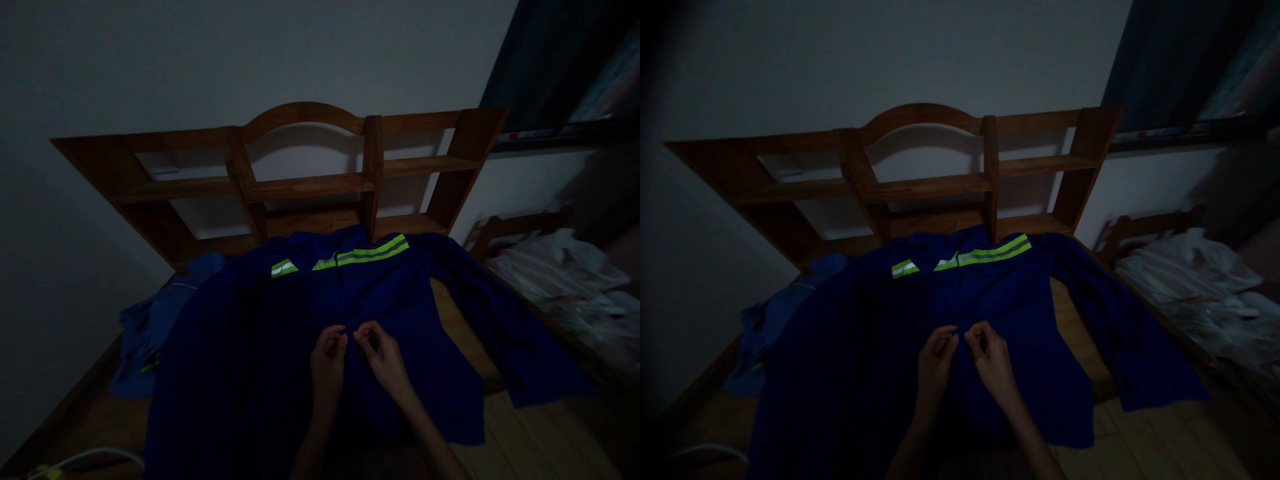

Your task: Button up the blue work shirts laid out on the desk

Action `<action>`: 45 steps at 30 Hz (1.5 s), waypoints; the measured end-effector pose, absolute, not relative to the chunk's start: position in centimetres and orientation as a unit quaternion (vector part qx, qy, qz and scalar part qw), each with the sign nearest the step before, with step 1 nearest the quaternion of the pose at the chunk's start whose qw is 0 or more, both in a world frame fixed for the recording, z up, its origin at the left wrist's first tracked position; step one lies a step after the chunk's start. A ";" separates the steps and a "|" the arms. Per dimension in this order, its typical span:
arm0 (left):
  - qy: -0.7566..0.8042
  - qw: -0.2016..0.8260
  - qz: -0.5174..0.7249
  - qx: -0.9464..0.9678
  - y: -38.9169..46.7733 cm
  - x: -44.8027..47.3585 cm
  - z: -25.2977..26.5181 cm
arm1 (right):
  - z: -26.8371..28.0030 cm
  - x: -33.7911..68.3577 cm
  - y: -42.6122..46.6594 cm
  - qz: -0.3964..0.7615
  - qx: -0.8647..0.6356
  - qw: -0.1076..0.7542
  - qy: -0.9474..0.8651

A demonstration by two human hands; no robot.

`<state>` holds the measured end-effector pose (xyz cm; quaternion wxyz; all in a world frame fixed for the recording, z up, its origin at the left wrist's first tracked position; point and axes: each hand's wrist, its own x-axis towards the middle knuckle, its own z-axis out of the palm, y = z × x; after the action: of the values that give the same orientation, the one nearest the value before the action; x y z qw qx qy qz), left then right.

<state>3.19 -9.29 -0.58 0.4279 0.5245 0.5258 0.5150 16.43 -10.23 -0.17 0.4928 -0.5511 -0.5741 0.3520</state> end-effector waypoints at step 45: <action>0.538 0.331 0.478 0.611 -9.5 3.4 -0.6 | 1.2 16.3 -10.6 0.297 -0.522 0.465 -0.650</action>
<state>3.45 -9.52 -0.62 0.3306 0.6108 0.5377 0.4781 16.30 -10.56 1.18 0.4646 -0.5222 -0.6504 0.2974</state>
